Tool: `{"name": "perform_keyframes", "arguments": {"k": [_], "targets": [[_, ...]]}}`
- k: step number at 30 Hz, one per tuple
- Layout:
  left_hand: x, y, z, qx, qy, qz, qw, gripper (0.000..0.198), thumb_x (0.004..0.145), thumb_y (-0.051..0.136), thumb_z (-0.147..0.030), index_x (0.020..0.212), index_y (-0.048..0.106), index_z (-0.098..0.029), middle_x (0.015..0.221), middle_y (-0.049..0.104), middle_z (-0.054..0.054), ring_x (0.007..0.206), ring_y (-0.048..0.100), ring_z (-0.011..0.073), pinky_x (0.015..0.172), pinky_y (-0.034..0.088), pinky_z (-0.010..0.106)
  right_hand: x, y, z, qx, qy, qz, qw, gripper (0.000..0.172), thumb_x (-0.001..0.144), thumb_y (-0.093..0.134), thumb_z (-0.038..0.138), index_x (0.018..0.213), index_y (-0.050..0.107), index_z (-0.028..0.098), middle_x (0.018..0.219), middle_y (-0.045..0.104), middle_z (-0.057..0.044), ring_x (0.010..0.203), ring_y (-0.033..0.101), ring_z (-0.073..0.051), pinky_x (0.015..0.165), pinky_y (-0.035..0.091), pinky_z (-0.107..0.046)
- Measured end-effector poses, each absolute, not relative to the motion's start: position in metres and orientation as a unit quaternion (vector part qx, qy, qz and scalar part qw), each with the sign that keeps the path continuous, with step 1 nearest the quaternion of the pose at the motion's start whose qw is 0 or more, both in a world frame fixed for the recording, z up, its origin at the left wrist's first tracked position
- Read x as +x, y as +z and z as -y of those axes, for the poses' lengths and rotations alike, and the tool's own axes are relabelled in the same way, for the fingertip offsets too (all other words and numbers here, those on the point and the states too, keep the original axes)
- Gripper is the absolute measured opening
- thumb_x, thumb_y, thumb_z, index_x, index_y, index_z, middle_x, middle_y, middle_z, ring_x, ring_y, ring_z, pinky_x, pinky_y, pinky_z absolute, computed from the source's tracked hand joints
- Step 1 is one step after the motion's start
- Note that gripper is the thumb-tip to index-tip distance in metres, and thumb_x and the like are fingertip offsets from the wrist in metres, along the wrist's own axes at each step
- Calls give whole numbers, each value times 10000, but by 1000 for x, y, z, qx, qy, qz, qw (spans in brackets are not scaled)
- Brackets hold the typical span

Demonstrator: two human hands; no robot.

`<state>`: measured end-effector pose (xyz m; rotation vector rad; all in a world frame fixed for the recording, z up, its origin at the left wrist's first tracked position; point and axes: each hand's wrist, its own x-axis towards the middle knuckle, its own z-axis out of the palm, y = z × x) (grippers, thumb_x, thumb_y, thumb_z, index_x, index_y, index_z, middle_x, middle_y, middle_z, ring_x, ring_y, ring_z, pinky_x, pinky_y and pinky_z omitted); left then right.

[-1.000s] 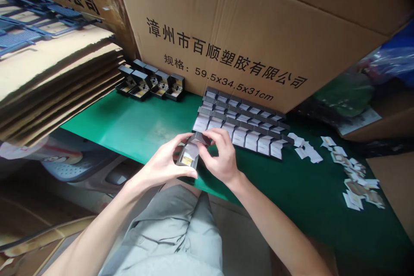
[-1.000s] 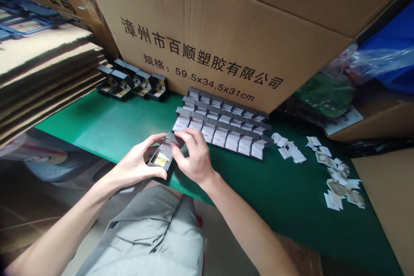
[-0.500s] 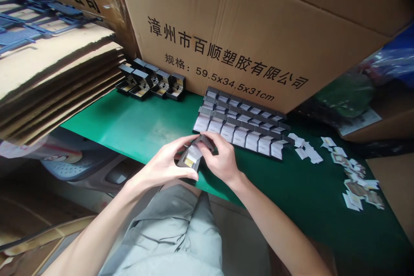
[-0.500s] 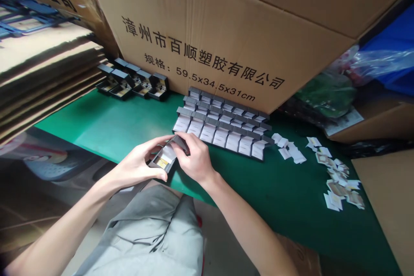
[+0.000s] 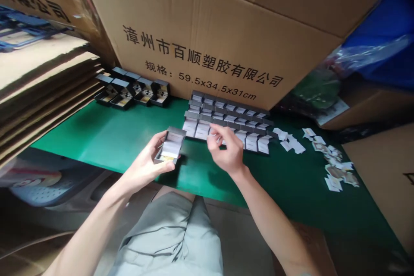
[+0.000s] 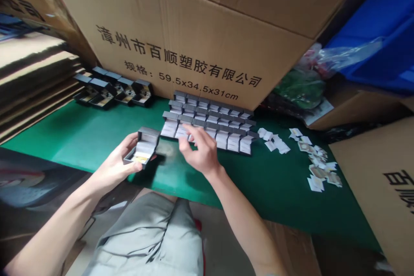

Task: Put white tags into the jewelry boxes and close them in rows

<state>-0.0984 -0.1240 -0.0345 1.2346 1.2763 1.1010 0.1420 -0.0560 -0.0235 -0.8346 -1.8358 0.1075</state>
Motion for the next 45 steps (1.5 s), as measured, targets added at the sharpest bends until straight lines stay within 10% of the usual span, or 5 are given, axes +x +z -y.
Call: {"name": "perform_keyframes", "arguments": {"k": [6,14,25,36,45], "targets": [[-93,-29,122,517,449,-536,493,917,713,822,-562,1459,401,-234,1398,579,145,1239,613,330,939,569,360,253,-8,19,-564,-29,558,608,320,977,501,386,1112,689,164,749,702,-30,615,686,-159,583,552,-274],[-97,-34,122,509,463,-502,524,878,740,818,-545,1458,408,-249,1318,628,120,1067,711,295,900,590,362,383,-46,1,-721,-73,602,335,308,791,566,289,1008,750,170,1125,740,-148,1106,635,-299,1069,440,-516],[-102,-59,118,501,495,-478,525,705,751,774,-452,1398,499,-406,1267,651,-108,1073,725,276,883,588,389,393,-61,-3,-769,-46,576,273,399,775,647,425,1112,691,216,1149,678,-132,1155,524,-340,999,408,-544],[-92,-40,120,505,512,-451,529,931,733,843,-436,1465,272,-364,1245,703,-22,1202,677,338,903,597,383,317,8,30,-577,-175,563,565,390,834,641,459,1110,669,185,1048,555,-104,891,635,-226,793,596,-396],[-90,-36,124,487,504,-470,536,995,719,894,-398,1463,239,-307,1395,592,164,1151,702,333,904,627,412,145,25,73,-198,122,879,416,320,818,652,210,1131,686,262,1152,733,-67,995,720,-213,832,643,-360]]}}
